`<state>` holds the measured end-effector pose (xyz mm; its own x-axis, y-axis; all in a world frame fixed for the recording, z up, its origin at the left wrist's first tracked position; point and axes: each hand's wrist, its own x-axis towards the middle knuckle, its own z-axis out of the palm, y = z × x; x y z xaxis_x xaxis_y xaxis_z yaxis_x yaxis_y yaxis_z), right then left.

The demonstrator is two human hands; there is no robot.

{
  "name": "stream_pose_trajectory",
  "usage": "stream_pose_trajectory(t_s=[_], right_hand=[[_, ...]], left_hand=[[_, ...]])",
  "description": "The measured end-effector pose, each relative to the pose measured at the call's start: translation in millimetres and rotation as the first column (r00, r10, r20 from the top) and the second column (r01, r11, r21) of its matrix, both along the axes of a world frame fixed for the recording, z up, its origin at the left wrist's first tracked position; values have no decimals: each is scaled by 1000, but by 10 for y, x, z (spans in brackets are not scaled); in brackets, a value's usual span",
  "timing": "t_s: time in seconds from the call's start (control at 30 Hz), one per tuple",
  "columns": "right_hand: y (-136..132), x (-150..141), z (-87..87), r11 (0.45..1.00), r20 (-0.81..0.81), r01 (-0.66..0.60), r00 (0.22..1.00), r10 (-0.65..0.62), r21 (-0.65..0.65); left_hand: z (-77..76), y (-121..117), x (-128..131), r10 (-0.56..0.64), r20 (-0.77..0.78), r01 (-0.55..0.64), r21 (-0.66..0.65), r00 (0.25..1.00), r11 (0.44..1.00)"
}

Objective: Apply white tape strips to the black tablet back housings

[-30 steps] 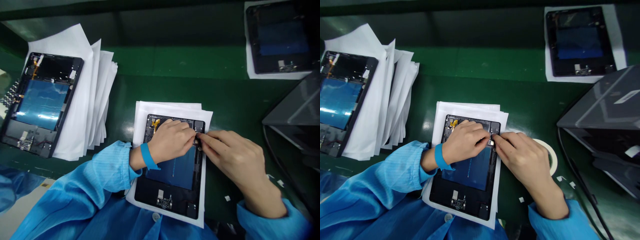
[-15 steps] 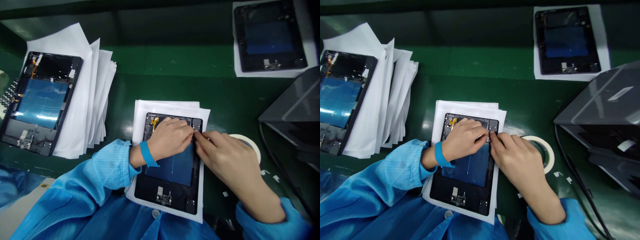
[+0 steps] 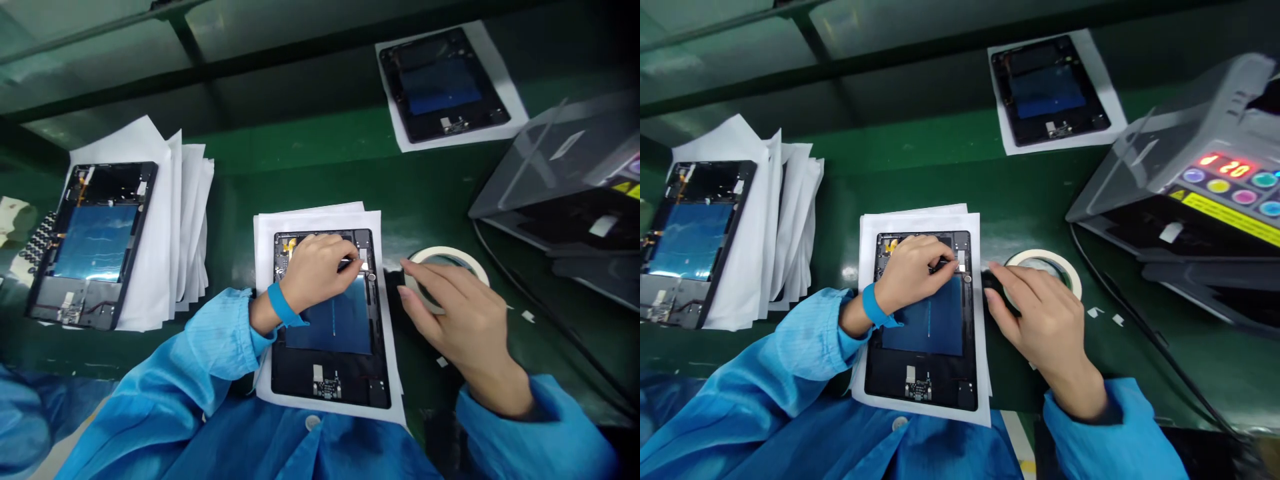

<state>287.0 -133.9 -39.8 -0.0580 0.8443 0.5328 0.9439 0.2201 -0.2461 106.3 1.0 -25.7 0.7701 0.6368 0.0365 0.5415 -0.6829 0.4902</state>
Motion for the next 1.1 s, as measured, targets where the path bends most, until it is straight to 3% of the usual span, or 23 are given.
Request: stream_pose_trajectory(t_s=[0.13, 0.6, 0.7, 0.77, 0.83, 0.97, 1.0, 1.1], right_hand=[[12, 42, -27, 1000, -80, -23, 997, 23, 0], [29, 55, -25, 1000, -98, -28, 995, 27, -4], [-27, 46, 46, 999, -40, 20, 999, -18, 44], [-132, 96, 97, 987, 2, 111, 994, -112, 119], [-292, 226, 121, 930, 37, 271, 957, -289, 250], [-696, 695, 59, 706, 128, 496, 766, -630, 505], [-789, 821, 24, 679, 144, 516, 731, -666, 522], [-990, 1120, -89, 686, 227, 542, 680, -698, 486]], left_hand=[[22, 23, 49, 39, -10, -40, -18, 999, 999], [83, 8, 161, 146, -123, -148, -4, 982, 989], [122, 24, 207, 178, -198, -185, -13, 964, 983], [133, 39, 229, 192, -228, -198, -3, 955, 980], [132, 62, 242, 203, -240, -206, 11, 949, 978], [164, 117, 203, 175, -208, -183, -18, 962, 983], [194, 126, 167, 136, -176, -150, -69, 975, 986], [321, 123, -26, 9, -13, -11, -213, 1000, 977]])
